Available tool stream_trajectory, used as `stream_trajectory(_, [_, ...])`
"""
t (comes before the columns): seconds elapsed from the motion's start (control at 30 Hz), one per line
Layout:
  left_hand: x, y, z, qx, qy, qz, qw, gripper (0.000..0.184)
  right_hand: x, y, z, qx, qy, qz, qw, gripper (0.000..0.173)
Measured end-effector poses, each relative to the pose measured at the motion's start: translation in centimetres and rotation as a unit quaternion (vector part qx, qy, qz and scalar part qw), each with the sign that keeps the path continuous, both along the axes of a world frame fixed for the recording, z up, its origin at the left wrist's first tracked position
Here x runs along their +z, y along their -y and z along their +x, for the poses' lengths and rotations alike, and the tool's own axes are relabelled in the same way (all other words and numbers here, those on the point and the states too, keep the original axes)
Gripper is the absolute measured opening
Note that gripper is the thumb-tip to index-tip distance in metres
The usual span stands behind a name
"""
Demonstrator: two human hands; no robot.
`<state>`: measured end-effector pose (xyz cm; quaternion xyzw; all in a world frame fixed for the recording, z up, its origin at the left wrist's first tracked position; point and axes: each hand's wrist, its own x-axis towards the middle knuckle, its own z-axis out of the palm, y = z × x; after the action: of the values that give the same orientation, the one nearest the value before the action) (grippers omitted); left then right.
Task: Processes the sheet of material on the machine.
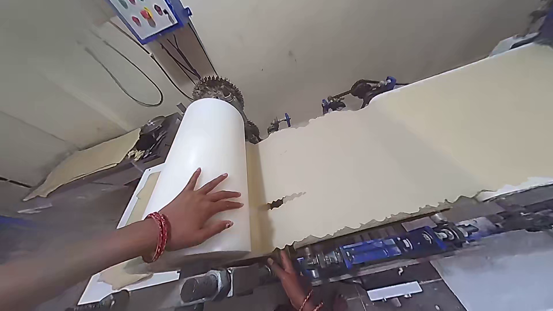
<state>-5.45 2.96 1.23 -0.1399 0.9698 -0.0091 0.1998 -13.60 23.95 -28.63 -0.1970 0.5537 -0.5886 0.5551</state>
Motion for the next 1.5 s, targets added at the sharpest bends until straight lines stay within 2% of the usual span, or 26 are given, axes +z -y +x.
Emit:
stream_trajectory(0.07, [0.1, 0.9, -0.6, -0.020, 0.019, 0.012, 1.000, 0.057, -0.8, 0.1, -0.4, 0.069, -0.023, 0.004, 0.997, 0.083])
stream_trajectory(0.13, [0.2, 2.1, -0.9, -0.042, 0.016, 0.033, 0.998, 0.055, -1.2, 0.3, -0.7, 0.111, -0.027, 0.008, 0.993, 0.080])
stream_trajectory(0.27, [0.2, 5.9, -0.8, -0.139, -0.059, 0.068, 0.986, 0.049, -1.9, 1.2, -0.7, 0.149, -0.043, -0.018, 0.988, 0.079])
stream_trajectory(0.37, [0.2, 9.0, -1.8, -0.177, -0.076, 0.082, 0.978, 0.048, -1.4, 2.4, -1.4, 0.156, -0.152, -0.054, 0.975, 0.059])
stream_trajectory(0.4, [0.1, 9.9, -2.4, -0.180, -0.076, 0.078, 0.978, 0.048, -1.0, 2.8, -1.7, 0.158, -0.153, -0.052, 0.974, 0.052])
stream_trajectory(0.5, [0.6, 12.4, -4.4, -0.166, -0.053, 0.060, 0.983, 0.049, 0.8, 2.8, -2.2, 0.150, -0.071, -0.002, 0.986, 0.058])
stream_trajectory(0.53, [0.7, 13.1, -5.0, -0.155, -0.051, 0.056, 0.985, 0.048, 0.9, 2.6, -2.1, 0.118, -0.043, 0.007, 0.992, 0.061])
stream_trajectory(0.67, [0.8, 15.3, -6.4, -0.085, -0.050, 0.051, 0.994, 0.047, 0.0, 2.0, -1.0, -0.028, 0.097, -0.034, 0.994, 0.073])
stream_trajectory(0.77, [0.8, 16.6, -6.9, -0.028, -0.070, 0.036, 0.997, 0.048, -0.2, 1.9, -0.8, -0.054, 0.115, -0.041, 0.991, 0.077])
stream_trajectory(0.9, [0.8, 15.7, -5.9, 0.052, -0.108, 0.005, 0.993, 0.048, 0.4, 1.3, -0.6, -0.073, 0.118, -0.008, 0.990, 0.069])
stream_trajectory(1.03, [0.7, 11.1, -3.9, 0.108, -0.118, -0.018, 0.987, 0.054, 0.6, 0.8, -0.6, -0.092, 0.140, -0.010, 0.986, 0.067])
stream_trajectory(1.17, [0.3, 4.1, -0.5, 0.051, -0.103, 0.008, 0.993, 0.050, 1.7, 0.3, -0.7, -0.103, 0.147, -0.015, 0.984, 0.067])
stream_trajectory(1.27, [-0.4, 1.4, 1.7, -0.026, -0.112, 0.023, 0.993, 0.051, 2.5, 0.0, -0.8, -0.144, 0.177, -0.046, 0.973, 0.072])
stream_trajectory(1.37, [-0.2, 2.6, 2.5, -0.065, -0.136, 0.048, 0.987, 0.048, 2.8, 0.0, -0.9, -0.176, 0.203, -0.082, 0.960, 0.070])
stream_trajectory(1.5, [-0.2, 5.5, 2.8, -0.105, -0.177, 0.069, 0.976, 0.048, 3.4, 0.0, -1.4, -0.189, 0.223, -0.067, 0.954, 0.063])
